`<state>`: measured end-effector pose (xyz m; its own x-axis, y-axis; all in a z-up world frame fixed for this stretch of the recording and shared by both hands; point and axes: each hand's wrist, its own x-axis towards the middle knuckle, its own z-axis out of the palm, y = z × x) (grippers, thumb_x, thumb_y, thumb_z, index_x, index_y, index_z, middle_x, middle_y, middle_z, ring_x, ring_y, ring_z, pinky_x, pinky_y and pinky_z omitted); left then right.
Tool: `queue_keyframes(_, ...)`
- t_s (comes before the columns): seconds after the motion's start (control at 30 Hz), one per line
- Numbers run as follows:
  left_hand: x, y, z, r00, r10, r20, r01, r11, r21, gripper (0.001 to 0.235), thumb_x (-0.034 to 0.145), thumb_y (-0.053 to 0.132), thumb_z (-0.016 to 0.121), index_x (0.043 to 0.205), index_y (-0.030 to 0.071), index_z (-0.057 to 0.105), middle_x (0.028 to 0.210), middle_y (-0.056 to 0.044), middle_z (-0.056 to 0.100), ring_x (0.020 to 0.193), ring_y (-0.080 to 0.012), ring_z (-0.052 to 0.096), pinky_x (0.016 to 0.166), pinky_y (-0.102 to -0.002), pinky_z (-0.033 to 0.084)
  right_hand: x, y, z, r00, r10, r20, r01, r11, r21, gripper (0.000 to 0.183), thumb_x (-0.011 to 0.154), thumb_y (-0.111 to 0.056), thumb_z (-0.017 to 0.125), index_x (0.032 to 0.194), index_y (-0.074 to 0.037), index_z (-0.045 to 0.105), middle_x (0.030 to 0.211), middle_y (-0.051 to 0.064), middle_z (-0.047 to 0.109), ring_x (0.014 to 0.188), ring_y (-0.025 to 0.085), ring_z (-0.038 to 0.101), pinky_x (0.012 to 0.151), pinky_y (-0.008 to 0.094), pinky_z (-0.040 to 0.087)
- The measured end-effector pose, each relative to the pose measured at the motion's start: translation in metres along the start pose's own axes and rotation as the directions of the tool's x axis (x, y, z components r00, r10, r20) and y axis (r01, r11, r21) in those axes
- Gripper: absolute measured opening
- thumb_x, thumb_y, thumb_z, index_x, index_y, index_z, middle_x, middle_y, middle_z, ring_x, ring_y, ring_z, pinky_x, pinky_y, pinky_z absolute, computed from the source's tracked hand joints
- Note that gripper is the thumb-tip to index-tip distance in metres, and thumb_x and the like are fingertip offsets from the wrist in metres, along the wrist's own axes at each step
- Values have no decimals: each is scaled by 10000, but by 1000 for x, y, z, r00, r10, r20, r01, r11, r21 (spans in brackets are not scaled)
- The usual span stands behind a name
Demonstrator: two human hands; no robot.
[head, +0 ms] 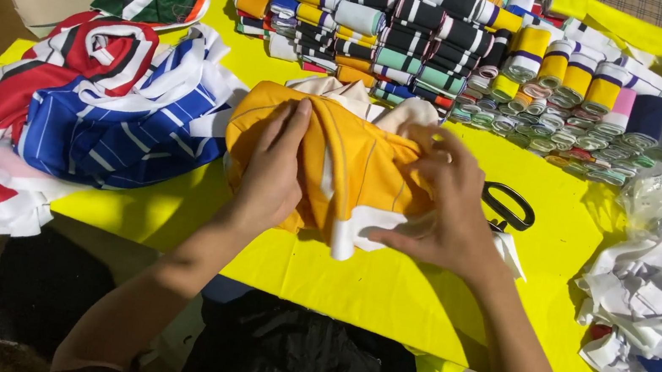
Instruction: A person cuts fabric strips using scissors and then folds and organizes various fabric pieces on a work table.
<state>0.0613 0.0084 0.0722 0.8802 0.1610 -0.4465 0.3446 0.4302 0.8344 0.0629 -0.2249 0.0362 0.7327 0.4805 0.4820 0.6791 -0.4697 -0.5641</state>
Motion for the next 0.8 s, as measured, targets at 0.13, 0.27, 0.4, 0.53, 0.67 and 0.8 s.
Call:
queue_keyframes(0.13,10,-17,-4,980,153,129,-148,988,-45,362,1041,401,572,1258,112,560,1087,2,482,1132,-134,511,1060,-331,429,-19,27,13,997,36,68,-25,986,-164,407,863,-482,810,1077,-146,728,1418,150,472,1323,336,429,1058,480,359)
queue_keyframes(0.27,26,-35,-9,765,389,513,-401,911,-93,649,974,130,680,1435,216,231,1444,-201,461,1340,-350,524,1118,-500,464,-14,31,7,995,80,-55,-72,987,146,302,1011,-198,504,989,-3,732,1296,194,635,1144,373,631,984,488,441)
queue_keyframes(0.4,41,-37,-2,660,425,620,-587,807,71,548,1036,81,612,1518,163,365,1290,-200,632,1201,-239,636,1042,-401,537,-20,35,0,905,386,-179,-299,877,376,438,1114,-148,295,1129,15,701,1046,134,681,990,245,647,956,453,504)
queue_keyframes(0.53,62,-36,3,618,536,576,-715,688,127,309,1106,204,460,1335,133,654,1194,-61,736,1119,-86,657,1041,-303,511,-49,85,8,828,476,-297,-347,851,394,374,1149,-187,366,1087,-28,699,953,91,650,889,200,628,873,381,500)
queue_keyframes(0.67,57,-33,2,615,566,549,-717,691,92,283,1087,216,512,1265,73,679,641,36,494,653,-34,456,649,-178,418,-52,98,12,671,682,-292,-383,656,650,269,1130,-256,427,1135,-74,625,934,34,632,855,138,630,787,303,562)
queue_keyframes(0.8,56,-35,-8,572,500,650,-723,682,112,488,916,216,722,1370,85,601,763,-7,572,754,-80,527,738,-238,437,-58,101,20,654,724,-218,-378,563,735,244,1101,-272,440,1109,-100,613,899,36,610,814,130,637,726,283,572)
